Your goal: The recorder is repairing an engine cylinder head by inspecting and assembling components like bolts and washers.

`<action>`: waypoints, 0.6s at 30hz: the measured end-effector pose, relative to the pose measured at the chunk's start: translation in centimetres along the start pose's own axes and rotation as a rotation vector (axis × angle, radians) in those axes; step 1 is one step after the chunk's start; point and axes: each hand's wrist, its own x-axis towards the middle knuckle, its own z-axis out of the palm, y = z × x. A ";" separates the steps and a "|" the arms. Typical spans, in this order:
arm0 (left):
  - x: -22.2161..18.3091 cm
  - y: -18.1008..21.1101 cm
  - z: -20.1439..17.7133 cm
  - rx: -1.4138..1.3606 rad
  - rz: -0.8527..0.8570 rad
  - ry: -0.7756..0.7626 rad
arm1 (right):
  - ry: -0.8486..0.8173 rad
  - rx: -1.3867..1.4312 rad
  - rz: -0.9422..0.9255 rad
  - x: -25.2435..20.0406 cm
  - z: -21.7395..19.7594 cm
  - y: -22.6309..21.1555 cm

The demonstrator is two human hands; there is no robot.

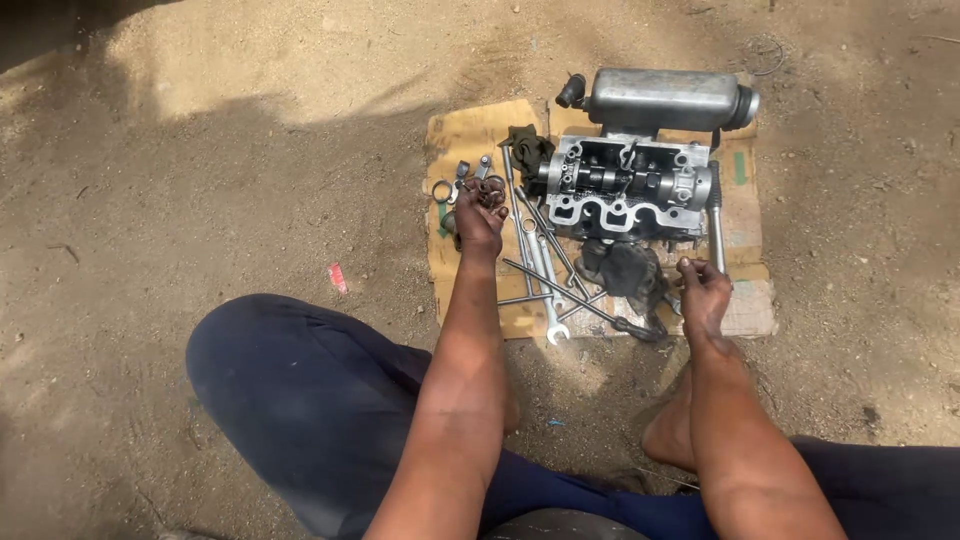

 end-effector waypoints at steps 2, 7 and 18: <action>-2.9 0.1 1.4 -0.167 -0.111 -0.036 | -0.027 -0.013 -0.026 -1.2 2.1 -1.4; -7.9 -7.7 0.9 -0.154 -0.386 -0.045 | -0.232 -0.078 -0.016 -5.9 7.8 -2.7; -14.1 -10.8 4.0 0.058 -0.535 -0.295 | -0.441 -0.646 -0.288 -9.7 7.9 -9.1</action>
